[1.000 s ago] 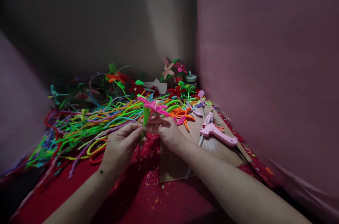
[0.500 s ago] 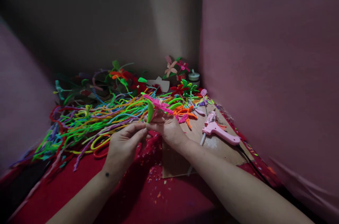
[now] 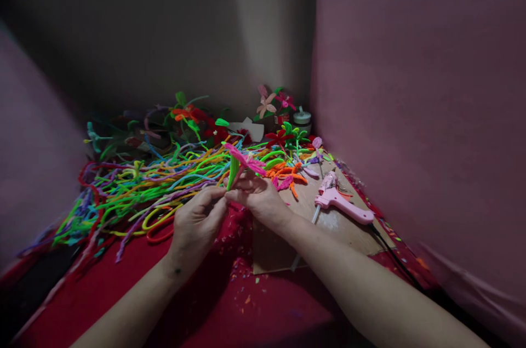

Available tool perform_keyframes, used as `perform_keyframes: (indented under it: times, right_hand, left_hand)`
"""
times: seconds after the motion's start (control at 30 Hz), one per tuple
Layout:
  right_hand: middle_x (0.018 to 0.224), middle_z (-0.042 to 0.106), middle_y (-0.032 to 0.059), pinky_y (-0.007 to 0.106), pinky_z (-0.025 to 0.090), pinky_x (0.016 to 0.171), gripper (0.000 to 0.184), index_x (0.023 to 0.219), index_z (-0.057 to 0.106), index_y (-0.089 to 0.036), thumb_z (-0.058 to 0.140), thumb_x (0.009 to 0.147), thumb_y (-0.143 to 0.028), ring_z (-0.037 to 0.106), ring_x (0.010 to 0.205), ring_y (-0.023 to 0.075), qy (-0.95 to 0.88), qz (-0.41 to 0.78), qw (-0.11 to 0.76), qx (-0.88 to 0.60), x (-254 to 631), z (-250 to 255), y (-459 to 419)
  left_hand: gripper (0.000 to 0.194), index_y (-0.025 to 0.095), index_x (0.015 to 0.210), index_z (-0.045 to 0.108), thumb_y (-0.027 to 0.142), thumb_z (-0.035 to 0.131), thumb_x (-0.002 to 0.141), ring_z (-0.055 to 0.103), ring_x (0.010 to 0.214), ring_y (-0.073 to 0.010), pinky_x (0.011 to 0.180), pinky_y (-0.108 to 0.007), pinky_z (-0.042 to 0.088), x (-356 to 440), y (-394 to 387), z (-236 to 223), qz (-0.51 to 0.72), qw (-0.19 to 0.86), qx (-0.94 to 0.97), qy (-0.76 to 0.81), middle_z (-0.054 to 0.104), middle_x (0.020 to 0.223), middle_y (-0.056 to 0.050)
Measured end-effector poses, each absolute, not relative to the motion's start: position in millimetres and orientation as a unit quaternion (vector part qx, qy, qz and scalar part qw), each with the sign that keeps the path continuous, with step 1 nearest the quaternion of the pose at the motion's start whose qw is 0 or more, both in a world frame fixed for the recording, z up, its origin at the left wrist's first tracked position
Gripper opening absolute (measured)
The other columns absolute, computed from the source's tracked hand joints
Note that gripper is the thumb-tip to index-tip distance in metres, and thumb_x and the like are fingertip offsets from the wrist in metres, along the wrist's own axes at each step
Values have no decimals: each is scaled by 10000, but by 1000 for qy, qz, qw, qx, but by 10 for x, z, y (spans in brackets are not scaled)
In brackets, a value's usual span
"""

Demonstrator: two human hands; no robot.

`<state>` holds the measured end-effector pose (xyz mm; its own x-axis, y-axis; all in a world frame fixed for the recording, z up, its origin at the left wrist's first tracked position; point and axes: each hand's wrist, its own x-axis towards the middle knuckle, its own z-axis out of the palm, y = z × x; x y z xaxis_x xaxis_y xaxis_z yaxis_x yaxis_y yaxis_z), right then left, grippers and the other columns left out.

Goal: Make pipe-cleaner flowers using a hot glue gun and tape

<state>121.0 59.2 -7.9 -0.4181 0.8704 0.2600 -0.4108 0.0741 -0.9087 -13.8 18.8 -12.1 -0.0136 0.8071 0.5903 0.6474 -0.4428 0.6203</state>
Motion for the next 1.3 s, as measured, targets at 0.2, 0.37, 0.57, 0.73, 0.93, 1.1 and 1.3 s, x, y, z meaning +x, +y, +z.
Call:
perform_keyframes:
  times: [0.2,0.37,0.57,0.73,0.93,1.1,1.3]
  right_hand:
    - [804,710,-2,379,442,893,197,822,737,-238,743,630,-281,626,841,184,-546,637,498,-220,1238,-51,573]
    - [824,711,6,397,409,934,185,848,748,-243,699,688,-322,611,882,184,-578,611,486,-236,1249,-18,551]
    - [842,712,11,397,406,920,198,863,751,-260,681,709,-365,603,907,194,-570,612,496,-233,1221,2,531]
    - [852,715,15,397,405,926,253,895,748,-238,686,700,-386,604,909,199,-567,617,495,-231,1220,-17,540]
    - [876,716,17,386,432,895,222,863,747,-236,709,687,-364,610,911,197,-545,643,502,-194,1220,-109,603]
    - [889,712,23,387,421,906,214,916,735,-239,694,725,-327,612,916,191,-539,689,459,-157,1230,-201,661]
    - [915,698,9,400,403,940,182,902,737,-251,707,728,-294,611,911,175,-585,677,426,-135,1307,-181,699]
  left_hand:
    - [139,173,851,646,256,544,806,610,724,-150,666,-238,462,-135,176,-101,509,183,643,542,670,801,-34]
    - [150,173,852,653,272,554,797,589,711,-143,644,-229,447,-142,160,-77,513,208,628,547,659,791,-30]
    - [143,178,814,641,297,572,778,502,559,-102,496,-198,369,-137,143,-53,515,243,596,567,628,699,-1]
    - [147,170,809,640,301,595,759,377,453,-67,417,-183,279,-113,135,-32,528,288,568,562,526,560,43]
    - [154,158,764,598,296,660,736,326,412,-34,396,-149,241,-91,95,38,553,445,485,511,442,479,77]
    - [138,141,708,578,235,678,724,342,389,-21,367,-132,262,-107,91,71,566,560,424,432,489,505,56]
    - [162,110,795,626,235,688,714,338,332,-27,295,-133,324,-165,129,112,524,634,410,394,468,458,60]
